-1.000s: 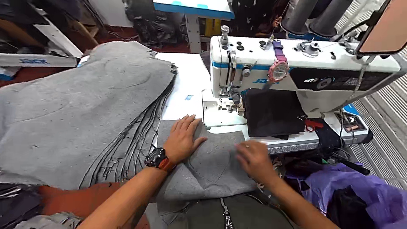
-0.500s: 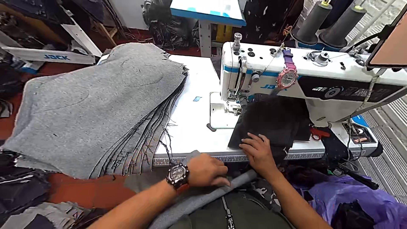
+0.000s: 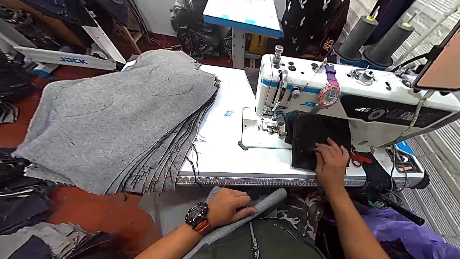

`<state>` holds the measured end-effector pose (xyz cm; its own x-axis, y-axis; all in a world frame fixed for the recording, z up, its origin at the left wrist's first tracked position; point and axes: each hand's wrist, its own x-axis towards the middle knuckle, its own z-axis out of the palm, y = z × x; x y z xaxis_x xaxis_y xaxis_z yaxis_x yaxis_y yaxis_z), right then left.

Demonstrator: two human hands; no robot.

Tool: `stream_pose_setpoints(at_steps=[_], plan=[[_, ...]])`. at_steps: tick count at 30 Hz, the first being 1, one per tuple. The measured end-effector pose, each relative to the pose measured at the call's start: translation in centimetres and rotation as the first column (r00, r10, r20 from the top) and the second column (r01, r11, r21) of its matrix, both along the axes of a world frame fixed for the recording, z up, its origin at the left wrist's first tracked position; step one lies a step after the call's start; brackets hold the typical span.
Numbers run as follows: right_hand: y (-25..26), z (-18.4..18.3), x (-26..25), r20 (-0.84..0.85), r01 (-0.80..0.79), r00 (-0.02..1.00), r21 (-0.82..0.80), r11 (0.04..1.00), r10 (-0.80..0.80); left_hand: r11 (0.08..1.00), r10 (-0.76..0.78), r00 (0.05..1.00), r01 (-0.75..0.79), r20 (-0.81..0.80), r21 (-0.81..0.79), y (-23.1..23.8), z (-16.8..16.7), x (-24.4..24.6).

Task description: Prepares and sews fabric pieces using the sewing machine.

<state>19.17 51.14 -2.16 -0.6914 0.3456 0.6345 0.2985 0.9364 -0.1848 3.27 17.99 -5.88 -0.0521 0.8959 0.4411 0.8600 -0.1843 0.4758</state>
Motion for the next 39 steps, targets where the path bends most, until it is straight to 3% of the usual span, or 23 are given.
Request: stream_pose_setpoints(at_steps=[4, 7, 11, 15, 18, 20, 24, 26, 28, 29, 31, 35, 39], plan=[[-0.2, -2.1, -1.3, 0.052, 0.083, 0.996, -0.090, 0.993, -0.078, 0.998, 0.045, 0.994, -0.049, 0.098, 0.044, -0.5, -0.9, 1.1], [2.3, -1.7, -3.2, 0.016, 0.035, 0.999, -0.020, 0.999, -0.035, 0.987, 0.053, 0.999, -0.052, -0.004, 0.149, -0.4, 0.3, 0.9], [2.9, -0.8, -4.3, -0.087, -0.009, 0.996, 0.097, 0.995, 0.017, 0.962, 0.086, 0.971, -0.023, -0.222, 0.273, -0.9, 4.1, -0.9], [-4.0, 0.9, -5.1, -0.122, -0.082, 0.988, 0.102, 0.991, 0.094, 0.959, 0.037, 0.888, 0.096, -0.458, 0.265, -1.5, 8.6, -3.8], [-11.5, -2.1, -5.7, -0.033, -0.277, 0.961, -0.042, 0.960, 0.276, 0.939, 0.075, 0.861, 0.110, -0.503, 0.327, -0.6, 9.7, -5.9], [-14.7, -3.5, -6.0, 0.037, -0.424, 0.900, -0.156, 0.892, 0.434, 0.961, 0.125, 0.881, 0.006, -0.455, 0.275, 0.8, 8.4, -7.4], [-14.9, -1.3, -5.0, 0.141, -0.553, 0.768, -0.345, 0.759, 0.624, 0.966, 0.208, 0.937, -0.243, -0.281, -0.093, 1.9, 4.4, -9.0], [-12.9, 0.9, -4.2, 0.127, -0.393, 0.866, -0.429, 0.813, 0.485, 0.943, 0.257, 0.936, -0.297, -0.240, -0.149, 1.5, 4.1, -8.4], [-10.4, 2.5, -3.9, 0.227, -0.050, 0.960, -0.443, 0.895, 0.166, 0.926, 0.307, 0.923, -0.346, -0.234, -0.150, 0.8, 4.0, -7.0], [-9.3, 3.0, -3.9, 0.307, 0.103, 0.950, -0.466, 0.879, 0.051, 0.923, 0.328, 0.919, -0.361, -0.220, -0.134, 0.5, 3.9, -6.2], [-8.2, 3.1, -4.7, 0.388, 0.252, 0.921, -0.508, 0.824, -0.042, 0.920, 0.363, 0.911, -0.384, -0.197, -0.080, 0.3, 3.4, -5.7], [-9.0, 3.5, -6.1, 0.520, 0.343, 0.853, -0.511, 0.788, -0.034, 0.885, 0.428, 0.893, -0.445, -0.142, -0.138, 0.8, 3.7, -6.1], [-9.0, 3.5, -6.4, 0.479, 0.210, 0.878, -0.430, 0.878, 0.024, 0.851, 0.445, 0.887, -0.462, -0.122, -0.251, 0.8, 4.4, -6.0]])
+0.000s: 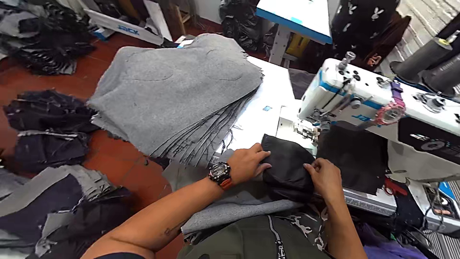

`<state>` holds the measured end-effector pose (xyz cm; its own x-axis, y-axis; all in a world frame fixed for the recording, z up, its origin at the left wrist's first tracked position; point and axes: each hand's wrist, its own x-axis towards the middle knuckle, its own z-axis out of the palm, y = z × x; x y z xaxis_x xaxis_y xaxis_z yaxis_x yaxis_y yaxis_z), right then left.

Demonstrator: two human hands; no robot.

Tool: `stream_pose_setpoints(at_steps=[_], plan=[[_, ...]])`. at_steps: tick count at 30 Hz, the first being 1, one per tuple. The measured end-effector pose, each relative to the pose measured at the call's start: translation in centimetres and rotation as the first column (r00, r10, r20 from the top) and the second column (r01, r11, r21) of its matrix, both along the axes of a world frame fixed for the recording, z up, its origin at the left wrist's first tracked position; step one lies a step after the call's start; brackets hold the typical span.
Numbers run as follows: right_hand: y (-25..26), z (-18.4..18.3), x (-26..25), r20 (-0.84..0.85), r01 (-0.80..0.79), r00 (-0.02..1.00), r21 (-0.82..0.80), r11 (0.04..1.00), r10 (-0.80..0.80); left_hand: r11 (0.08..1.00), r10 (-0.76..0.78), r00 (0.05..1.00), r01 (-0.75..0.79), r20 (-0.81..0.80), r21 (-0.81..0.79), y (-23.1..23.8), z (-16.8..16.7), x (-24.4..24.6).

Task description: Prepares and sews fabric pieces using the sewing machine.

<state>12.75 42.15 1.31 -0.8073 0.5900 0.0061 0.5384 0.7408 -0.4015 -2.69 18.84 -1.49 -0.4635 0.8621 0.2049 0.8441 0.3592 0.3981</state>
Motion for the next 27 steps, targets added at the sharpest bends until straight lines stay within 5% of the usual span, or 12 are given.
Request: stream_pose_setpoints(at_steps=[3, 7, 11, 13, 15, 16, 20, 24, 27], plan=[[0.2, 1.1, 0.6, -0.168, -0.046, 0.985, -0.008, 0.999, 0.044, 0.999, -0.034, 0.999, 0.034, 0.024, 0.025, -0.1, -0.1, 0.0], [-1.3, 3.7, 2.1, -0.334, -0.118, 0.942, -0.244, 0.963, 0.031, 1.000, -0.002, 0.999, 0.002, -0.032, 0.027, 0.7, -0.6, 1.0], [-5.2, 5.5, 2.7, -0.458, -0.569, 0.788, -0.284, 0.771, 0.413, 0.991, 0.052, 0.999, -0.051, 0.010, -0.121, 2.3, 1.2, 2.3], [-6.4, 4.8, 2.2, -0.478, -0.669, 0.678, -0.087, 0.738, 0.558, 0.993, 0.070, 0.997, -0.068, 0.022, -0.094, 2.7, 1.7, 2.7], [-5.6, 3.4, 1.7, -0.473, -0.447, 0.744, 0.174, 0.877, 0.473, 0.998, 0.064, 0.998, -0.065, -0.021, -0.011, 3.3, 0.6, 2.5], [-4.4, 2.7, 1.5, -0.474, -0.309, 0.808, 0.166, 0.937, 0.350, 0.998, 0.063, 0.997, -0.062, -0.040, 0.016, 3.5, 0.0, 2.3], [-0.5, 0.7, 1.4, -0.331, 0.122, 0.926, -0.184, 0.975, -0.178, 0.996, 0.071, 0.995, -0.066, -0.077, 0.062, 3.7, -1.0, 1.9], [1.6, 0.8, 1.3, -0.076, 0.226, 0.965, -0.246, 0.943, -0.251, 0.995, 0.082, 0.995, -0.079, -0.051, 0.068, 3.7, -1.0, 1.8], [3.2, 0.7, 0.7, -0.062, 0.200, 0.969, -0.382, 0.902, -0.241, 0.995, 0.073, 0.996, -0.070, -0.045, 0.071, 3.4, -1.1, 1.8]])
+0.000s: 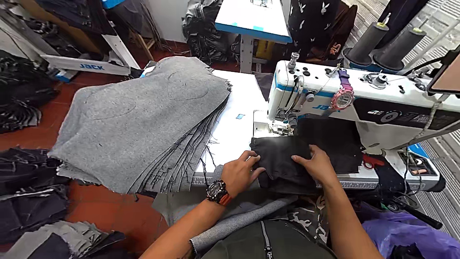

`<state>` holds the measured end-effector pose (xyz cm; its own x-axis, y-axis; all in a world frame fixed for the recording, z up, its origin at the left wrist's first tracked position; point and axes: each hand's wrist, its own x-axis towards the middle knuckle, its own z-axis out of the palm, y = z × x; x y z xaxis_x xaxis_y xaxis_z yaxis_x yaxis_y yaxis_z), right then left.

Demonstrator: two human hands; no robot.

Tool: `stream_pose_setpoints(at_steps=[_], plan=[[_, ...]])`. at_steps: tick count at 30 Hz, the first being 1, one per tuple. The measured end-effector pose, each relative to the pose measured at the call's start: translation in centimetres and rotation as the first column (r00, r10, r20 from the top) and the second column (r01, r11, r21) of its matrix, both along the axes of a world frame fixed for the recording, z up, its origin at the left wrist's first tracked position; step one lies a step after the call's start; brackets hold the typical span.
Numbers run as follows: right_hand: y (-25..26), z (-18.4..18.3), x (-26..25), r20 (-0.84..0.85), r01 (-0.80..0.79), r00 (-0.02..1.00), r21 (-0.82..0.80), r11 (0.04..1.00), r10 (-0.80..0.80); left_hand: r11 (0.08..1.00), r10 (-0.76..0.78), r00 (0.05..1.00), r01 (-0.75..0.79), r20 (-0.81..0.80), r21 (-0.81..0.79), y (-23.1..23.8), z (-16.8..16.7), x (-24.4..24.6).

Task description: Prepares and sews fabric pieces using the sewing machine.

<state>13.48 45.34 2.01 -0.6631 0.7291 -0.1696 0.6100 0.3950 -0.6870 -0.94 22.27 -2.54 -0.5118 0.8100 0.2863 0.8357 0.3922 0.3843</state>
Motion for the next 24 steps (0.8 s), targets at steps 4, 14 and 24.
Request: stream_pose_setpoints(at_steps=[4, 14, 24], plan=[[0.4, 0.7, -0.4, 0.154, -0.061, 0.987, 0.061, 0.996, 0.051, 1.000, -0.010, 1.000, 0.010, 0.005, -0.021, -0.4, 0.2, -0.1], [0.2, 2.2, 0.3, -0.028, -0.209, 0.975, 0.251, 0.945, 0.222, 0.898, -0.437, 0.426, 0.266, 0.792, 0.352, -5.3, 5.5, -1.1], [-0.1, -0.1, 0.4, -0.208, -0.242, 0.910, 0.433, 0.868, 0.358, 0.979, -0.189, 0.982, 0.187, 0.024, 0.078, -4.5, 3.5, 0.4]])
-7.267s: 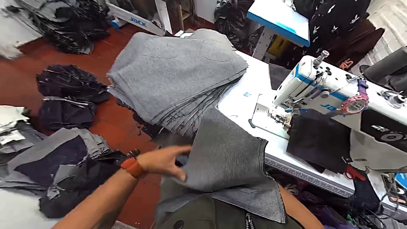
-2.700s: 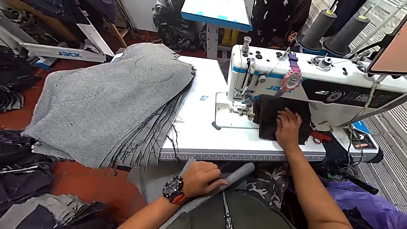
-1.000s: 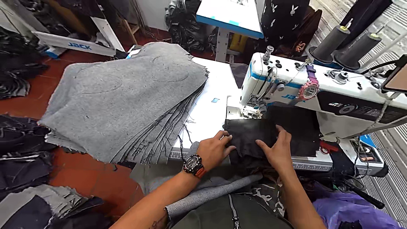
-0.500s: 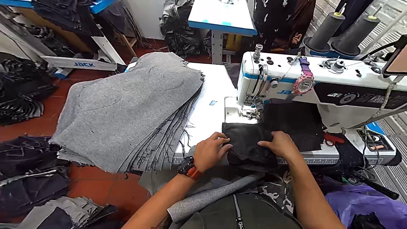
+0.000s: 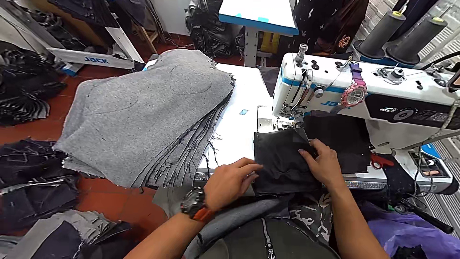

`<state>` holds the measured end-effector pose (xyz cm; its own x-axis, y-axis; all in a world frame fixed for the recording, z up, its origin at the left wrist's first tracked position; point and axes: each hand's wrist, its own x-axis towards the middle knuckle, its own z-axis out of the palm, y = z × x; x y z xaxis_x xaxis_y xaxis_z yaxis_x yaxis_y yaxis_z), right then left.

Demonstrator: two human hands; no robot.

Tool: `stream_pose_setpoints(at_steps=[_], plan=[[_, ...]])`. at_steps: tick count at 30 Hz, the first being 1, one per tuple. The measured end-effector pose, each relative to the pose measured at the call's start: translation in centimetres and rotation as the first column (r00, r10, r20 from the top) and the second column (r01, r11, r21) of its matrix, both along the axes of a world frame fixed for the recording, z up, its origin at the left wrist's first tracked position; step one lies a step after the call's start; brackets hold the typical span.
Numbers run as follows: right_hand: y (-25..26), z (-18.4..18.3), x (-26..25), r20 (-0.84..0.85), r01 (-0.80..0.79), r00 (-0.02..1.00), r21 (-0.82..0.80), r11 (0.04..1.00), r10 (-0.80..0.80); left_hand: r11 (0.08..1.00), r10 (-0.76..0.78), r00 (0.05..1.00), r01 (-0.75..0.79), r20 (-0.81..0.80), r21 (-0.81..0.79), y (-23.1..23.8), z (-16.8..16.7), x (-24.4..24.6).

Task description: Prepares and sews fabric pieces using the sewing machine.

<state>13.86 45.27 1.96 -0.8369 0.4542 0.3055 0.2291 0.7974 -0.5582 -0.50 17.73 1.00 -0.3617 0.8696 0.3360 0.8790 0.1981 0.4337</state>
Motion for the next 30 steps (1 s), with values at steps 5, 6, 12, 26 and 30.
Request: stream_pose_setpoints(at_steps=[5, 6, 12, 26, 30], plan=[[-0.6, 0.9, 0.4, -0.115, -0.120, 0.984, 0.141, 0.983, 0.137, 0.981, 0.046, 0.996, -0.059, -0.076, -0.187, 4.0, -2.4, -0.7], [-1.3, 2.0, 0.7, -0.114, -0.172, 0.976, 0.130, 0.976, 0.187, 0.985, 0.052, 0.995, -0.065, -0.081, -0.161, 4.4, -2.7, -0.5], [-3.4, 3.9, 1.0, 0.148, -0.489, 0.838, -0.223, 0.844, 0.525, 0.983, 0.133, 0.972, -0.105, 0.191, -0.153, 3.8, -1.6, 1.2], [1.8, 2.8, -1.8, 0.294, -0.607, 0.755, -0.023, 0.794, 0.586, 0.960, 0.177, 0.956, -0.116, 0.233, -0.256, 4.4, -0.3, 0.0], [0.0, 4.3, -1.2, 0.447, -0.425, 0.838, 0.173, 0.888, 0.314, 0.985, 0.047, 0.998, -0.041, 0.033, -0.167, 4.0, -1.6, -0.1]])
